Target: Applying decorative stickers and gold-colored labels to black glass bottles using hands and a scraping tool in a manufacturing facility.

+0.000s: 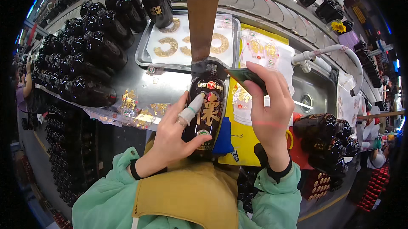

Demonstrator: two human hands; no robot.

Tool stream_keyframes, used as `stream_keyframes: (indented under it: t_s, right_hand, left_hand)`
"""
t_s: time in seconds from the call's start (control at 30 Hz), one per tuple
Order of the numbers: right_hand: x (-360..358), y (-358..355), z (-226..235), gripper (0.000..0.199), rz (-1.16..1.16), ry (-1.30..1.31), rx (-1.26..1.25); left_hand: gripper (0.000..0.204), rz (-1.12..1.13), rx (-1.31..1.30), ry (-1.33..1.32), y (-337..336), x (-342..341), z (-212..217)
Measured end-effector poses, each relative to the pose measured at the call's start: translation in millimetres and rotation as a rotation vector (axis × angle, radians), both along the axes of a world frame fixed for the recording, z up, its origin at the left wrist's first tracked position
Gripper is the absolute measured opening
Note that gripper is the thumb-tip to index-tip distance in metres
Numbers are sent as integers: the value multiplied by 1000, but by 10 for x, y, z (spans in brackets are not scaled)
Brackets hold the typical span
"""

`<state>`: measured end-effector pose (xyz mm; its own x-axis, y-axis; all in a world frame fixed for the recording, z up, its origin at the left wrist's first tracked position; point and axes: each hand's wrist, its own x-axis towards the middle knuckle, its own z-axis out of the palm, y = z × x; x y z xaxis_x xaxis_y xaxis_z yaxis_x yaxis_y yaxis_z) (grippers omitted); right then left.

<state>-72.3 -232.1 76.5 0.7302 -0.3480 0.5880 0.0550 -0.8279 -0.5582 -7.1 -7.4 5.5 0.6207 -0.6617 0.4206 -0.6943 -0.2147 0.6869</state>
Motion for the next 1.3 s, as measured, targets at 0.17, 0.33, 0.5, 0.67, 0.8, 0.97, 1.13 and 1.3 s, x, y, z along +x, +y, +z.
stream_keyframes:
  t_s: [0.17, 0.33, 0.5, 0.67, 0.8, 0.97, 1.13, 1.3]
  right_hand:
    - [5, -20, -37, 33, -1, 3, 42]
    - [-8, 14, -33, 34, 13, 0, 49]
    - [3, 48, -13, 35, 12, -5, 46]
    - [135, 132, 26, 36, 84, -35, 7]
    - [315, 169, 62, 35, 230, 112, -52]
    - [608, 46, -58, 27, 274, 196, -271]
    - [719, 94, 33, 29, 264, 133, -466]
    - [474, 88, -65, 30, 307, -77, -633]
  left_hand:
    - [75, 9, 73, -16, -38, 31, 72]
    - [74, -7, 62, -29, 10, -22, 53]
    - [74, 43, 113, -82, -80, 37, 124]
    - [81, 49, 45, -88, -1, -20, 51]
    - [79, 49, 49, -103, -3, -1, 21]
    - [78, 29, 44, -67, -19, 43, 21]
    - [73, 20, 33, 38, 34, 35, 89]
    - [58, -22, -52, 408, 251, 118, -362]
